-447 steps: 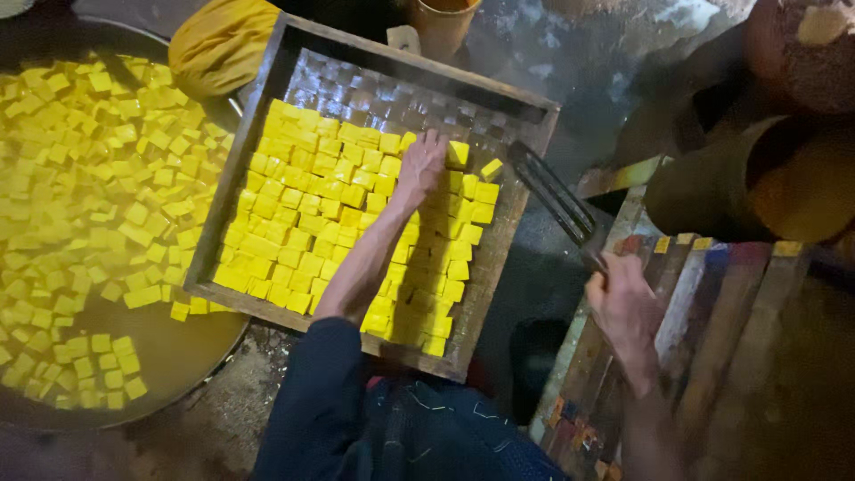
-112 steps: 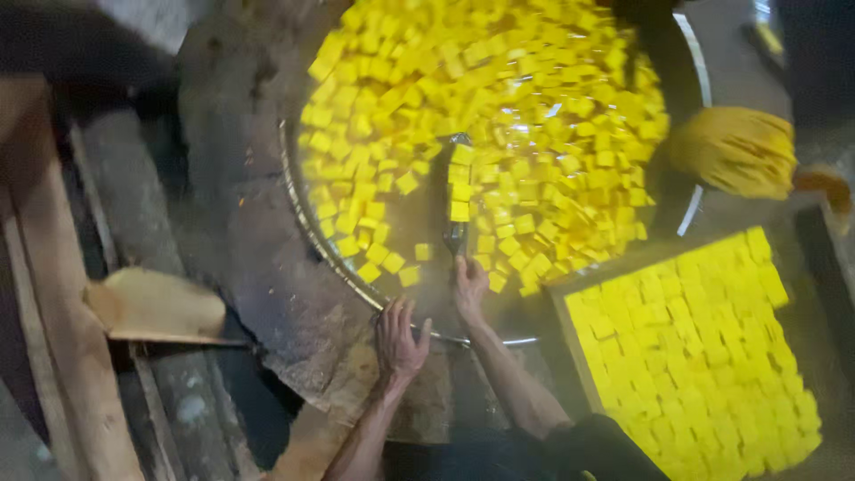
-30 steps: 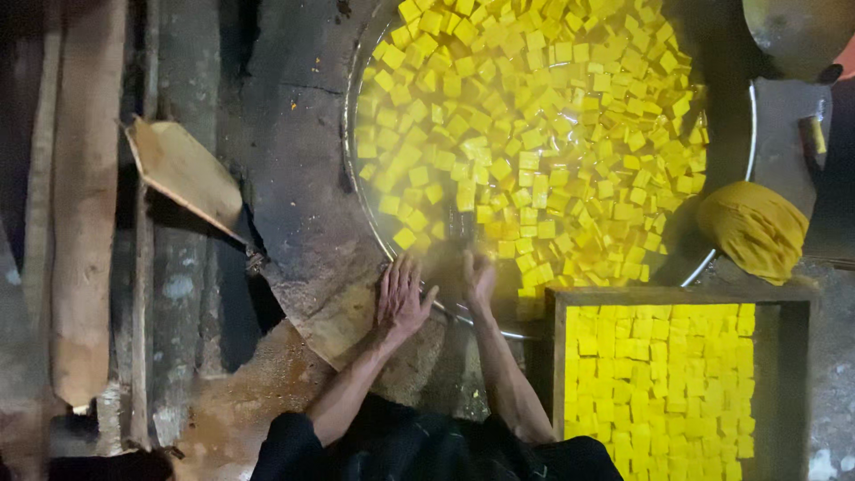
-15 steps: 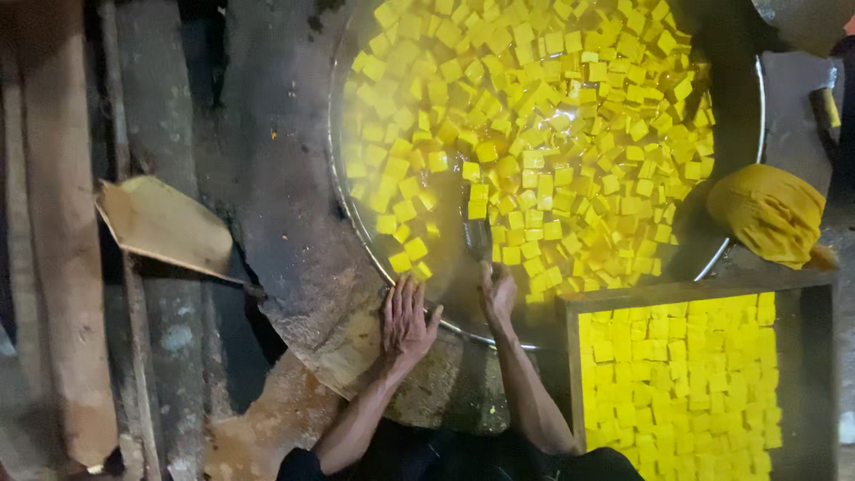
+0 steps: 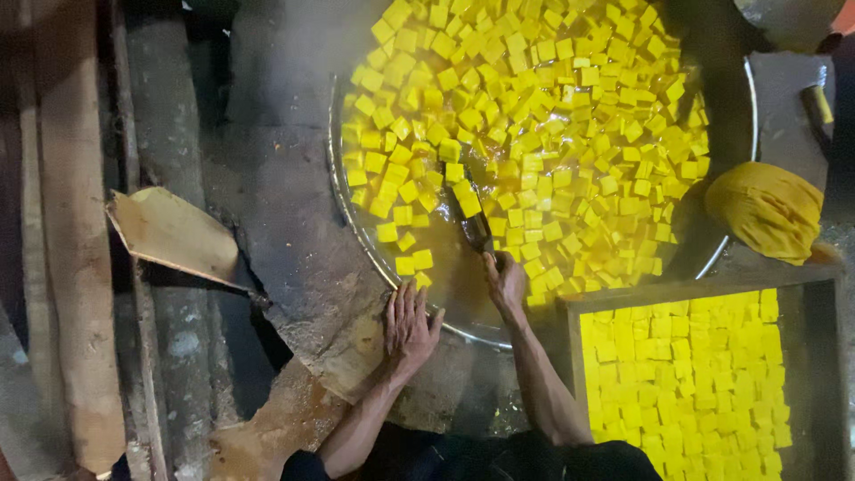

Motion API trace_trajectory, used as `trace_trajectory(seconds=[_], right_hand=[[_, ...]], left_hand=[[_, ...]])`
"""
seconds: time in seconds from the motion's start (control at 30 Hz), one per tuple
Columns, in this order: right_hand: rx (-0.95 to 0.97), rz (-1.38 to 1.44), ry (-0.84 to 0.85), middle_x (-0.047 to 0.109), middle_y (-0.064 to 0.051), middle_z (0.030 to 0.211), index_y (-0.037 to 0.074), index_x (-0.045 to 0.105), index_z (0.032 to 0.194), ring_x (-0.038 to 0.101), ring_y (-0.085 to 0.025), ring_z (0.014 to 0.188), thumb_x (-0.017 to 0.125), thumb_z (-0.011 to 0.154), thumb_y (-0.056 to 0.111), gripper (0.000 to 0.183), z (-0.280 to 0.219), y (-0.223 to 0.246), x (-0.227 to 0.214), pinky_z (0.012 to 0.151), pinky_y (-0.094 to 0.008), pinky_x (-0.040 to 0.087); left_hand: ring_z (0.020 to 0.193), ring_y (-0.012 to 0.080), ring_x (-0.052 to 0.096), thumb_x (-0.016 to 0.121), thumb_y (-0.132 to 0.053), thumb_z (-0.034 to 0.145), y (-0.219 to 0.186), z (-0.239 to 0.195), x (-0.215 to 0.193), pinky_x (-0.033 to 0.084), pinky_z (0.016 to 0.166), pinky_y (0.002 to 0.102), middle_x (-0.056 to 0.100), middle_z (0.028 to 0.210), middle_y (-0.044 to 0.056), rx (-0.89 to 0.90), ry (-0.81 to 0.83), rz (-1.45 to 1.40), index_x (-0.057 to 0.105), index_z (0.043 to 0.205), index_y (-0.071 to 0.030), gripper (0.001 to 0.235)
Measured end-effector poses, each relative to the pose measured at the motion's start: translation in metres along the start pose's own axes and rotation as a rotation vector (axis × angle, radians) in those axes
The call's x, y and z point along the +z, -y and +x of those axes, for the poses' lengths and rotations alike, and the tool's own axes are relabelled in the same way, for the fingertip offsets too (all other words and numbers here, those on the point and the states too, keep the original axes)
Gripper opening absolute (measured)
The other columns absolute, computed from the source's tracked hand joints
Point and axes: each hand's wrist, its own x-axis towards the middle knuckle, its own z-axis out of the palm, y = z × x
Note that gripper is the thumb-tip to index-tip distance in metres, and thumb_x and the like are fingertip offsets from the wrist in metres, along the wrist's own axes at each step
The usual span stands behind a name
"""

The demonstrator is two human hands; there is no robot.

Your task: The person uses a slotted spoon to scoop yellow cubed food from a large steaming pot and transfers it into a wooden tray. The person repeatedly scoops and arranges the cubes in the tray.

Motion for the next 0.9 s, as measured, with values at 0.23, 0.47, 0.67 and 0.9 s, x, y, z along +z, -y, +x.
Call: trace_trajectory(seconds=[0.23,0.47,0.67,0.9], right_hand=[[0.075,0.226,0.035,0.074,-0.009,0.083,0.005,0.072,0.113,0.070,-0.018,0.064,0.065,0.094,0.044,0.044,-0.016,-0.027,0.016,0.059,-0.036,0.055],[-0.007,0.331,-0.102,0.074,-0.013,0.082,0.000,0.076,0.110,0.068,-0.020,0.072,0.071,0.096,0.036,0.040,0.036,0.006,0.041,0.067,-0.035,0.053],[-0.018,0.511,-0.125,0.076,-0.010,0.086,-0.002,0.071,0.114,0.071,-0.015,0.072,0.070,0.096,0.032,0.038,-0.009,0.030,-0.040,0.067,-0.032,0.056],[-0.077,0.707,-0.300,0.074,-0.008,0.085,0.000,0.071,0.116,0.065,-0.011,0.068,0.072,0.094,0.030,0.037,-0.092,-0.037,-0.197,0.062,-0.029,0.054]], left_hand=[[0.146,0.0370,0.035,0.059,-0.043,0.097,0.002,0.007,0.007,0.024,0.120,0.053,0.042,0.154,0.022,-0.038,0.017,-0.016,0.051,0.141,0.003,0.065],[0.144,0.0382,0.036,0.060,-0.044,0.096,0.002,0.005,0.008,0.024,0.119,0.054,0.044,0.151,0.024,-0.026,0.016,0.040,0.051,0.141,0.003,0.065],[0.144,0.0372,0.039,0.064,-0.038,0.095,0.001,-0.005,0.020,0.026,0.121,0.053,0.048,0.150,0.021,0.007,-0.090,0.064,0.053,0.139,-0.001,0.059],[0.139,0.0392,0.045,0.066,-0.036,0.091,0.012,-0.007,0.045,0.030,0.117,0.056,0.055,0.144,0.022,0.135,-0.243,0.083,0.058,0.136,-0.002,0.057]])
